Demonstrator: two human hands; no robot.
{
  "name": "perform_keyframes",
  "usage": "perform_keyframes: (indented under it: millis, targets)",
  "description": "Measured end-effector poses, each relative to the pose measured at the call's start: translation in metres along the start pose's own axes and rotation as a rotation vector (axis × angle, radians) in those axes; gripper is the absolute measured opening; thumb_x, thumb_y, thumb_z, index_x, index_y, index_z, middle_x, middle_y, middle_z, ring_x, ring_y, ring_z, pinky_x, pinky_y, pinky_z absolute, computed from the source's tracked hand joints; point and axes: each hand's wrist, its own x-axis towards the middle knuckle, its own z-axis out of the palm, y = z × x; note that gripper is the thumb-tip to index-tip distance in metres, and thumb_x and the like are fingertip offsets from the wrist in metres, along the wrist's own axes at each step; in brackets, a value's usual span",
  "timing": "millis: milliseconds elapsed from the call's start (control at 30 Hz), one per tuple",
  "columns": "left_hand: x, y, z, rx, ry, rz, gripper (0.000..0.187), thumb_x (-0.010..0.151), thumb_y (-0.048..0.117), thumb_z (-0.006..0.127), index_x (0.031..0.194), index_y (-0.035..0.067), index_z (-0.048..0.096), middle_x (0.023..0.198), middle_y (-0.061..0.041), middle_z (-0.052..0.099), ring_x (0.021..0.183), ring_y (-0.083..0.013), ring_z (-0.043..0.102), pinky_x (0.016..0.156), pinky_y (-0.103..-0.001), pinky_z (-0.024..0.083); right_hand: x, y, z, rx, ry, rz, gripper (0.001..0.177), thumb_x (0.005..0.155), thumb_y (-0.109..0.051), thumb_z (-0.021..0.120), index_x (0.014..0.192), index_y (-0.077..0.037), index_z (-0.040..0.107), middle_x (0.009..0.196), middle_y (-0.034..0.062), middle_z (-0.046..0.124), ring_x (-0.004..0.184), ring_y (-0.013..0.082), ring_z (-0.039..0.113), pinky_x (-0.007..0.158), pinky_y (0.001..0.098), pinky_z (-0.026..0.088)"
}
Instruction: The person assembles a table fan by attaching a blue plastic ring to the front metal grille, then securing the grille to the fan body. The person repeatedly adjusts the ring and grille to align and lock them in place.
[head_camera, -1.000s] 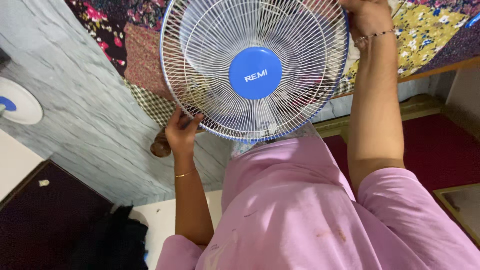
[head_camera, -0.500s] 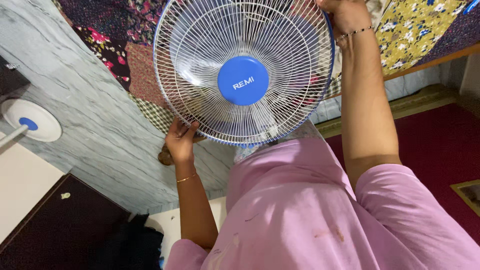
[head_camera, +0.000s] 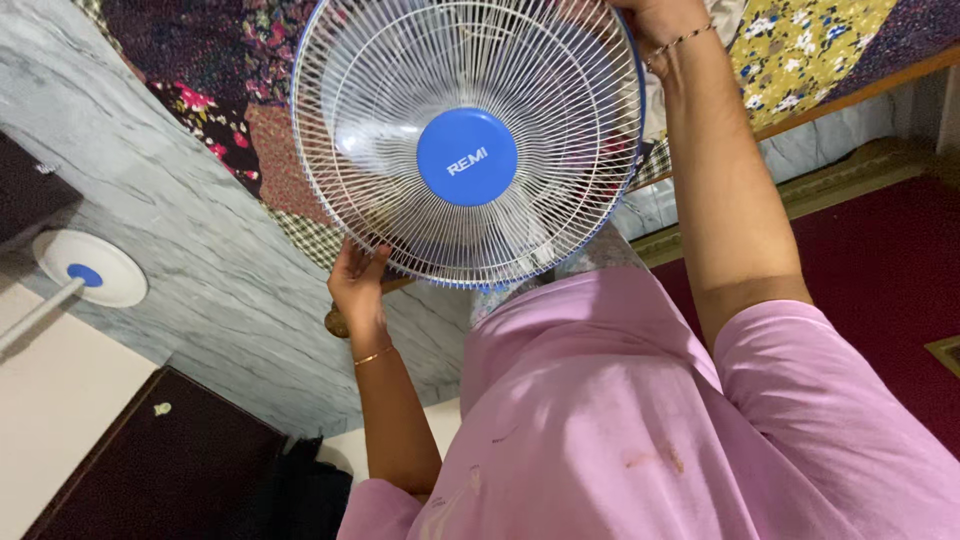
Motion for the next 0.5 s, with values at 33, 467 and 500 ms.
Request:
perform_keyframes:
  millis: [33,467,500]
  targets:
    - [0.002,-0.002,0.0,0.005,0.011,-0.017,0.061,0.082,-0.008,0.075,0.139,-0.006,0.054,0.117,-0.001,0.071,0.096,-0.0061,0.067,0.087,-0.022,0.057,-0.001,0.001,0.001,0.0,-0.005,-0.015,0.006,0.096,0.003,0.07,0.101,0.004,0.07,0.097,0.0123,0.075,0.086,0.0226,0.075,0.082,0.037,0.065]
    - [0.019,-0.027,-0.018,-0.028,0.004,0.012,0.076,0.08,-0.006,0.084,0.147,-0.011,0.049,0.121,-0.011,0.067,0.101,-0.0131,0.063,0.093,-0.026,0.055,-0.001,0.006,0.01,0.023,-0.057,-0.044,0.01,0.099,-0.002,0.072,0.108,0.003,0.07,0.102,0.0106,0.075,0.09,0.0205,0.074,0.084,0.0354,0.064]
    - [0.016,-0.023,-0.016,-0.031,0.006,0.012,0.077,0.079,-0.006,0.085,0.147,-0.012,0.048,0.121,-0.011,0.066,0.101,-0.0136,0.063,0.094,-0.027,0.055,-0.001,0.005,0.01,0.024,-0.061,-0.045,0.01,0.1,-0.002,0.072,0.109,0.002,0.07,0.102,0.0105,0.075,0.09,0.0203,0.074,0.084,0.0353,0.064]
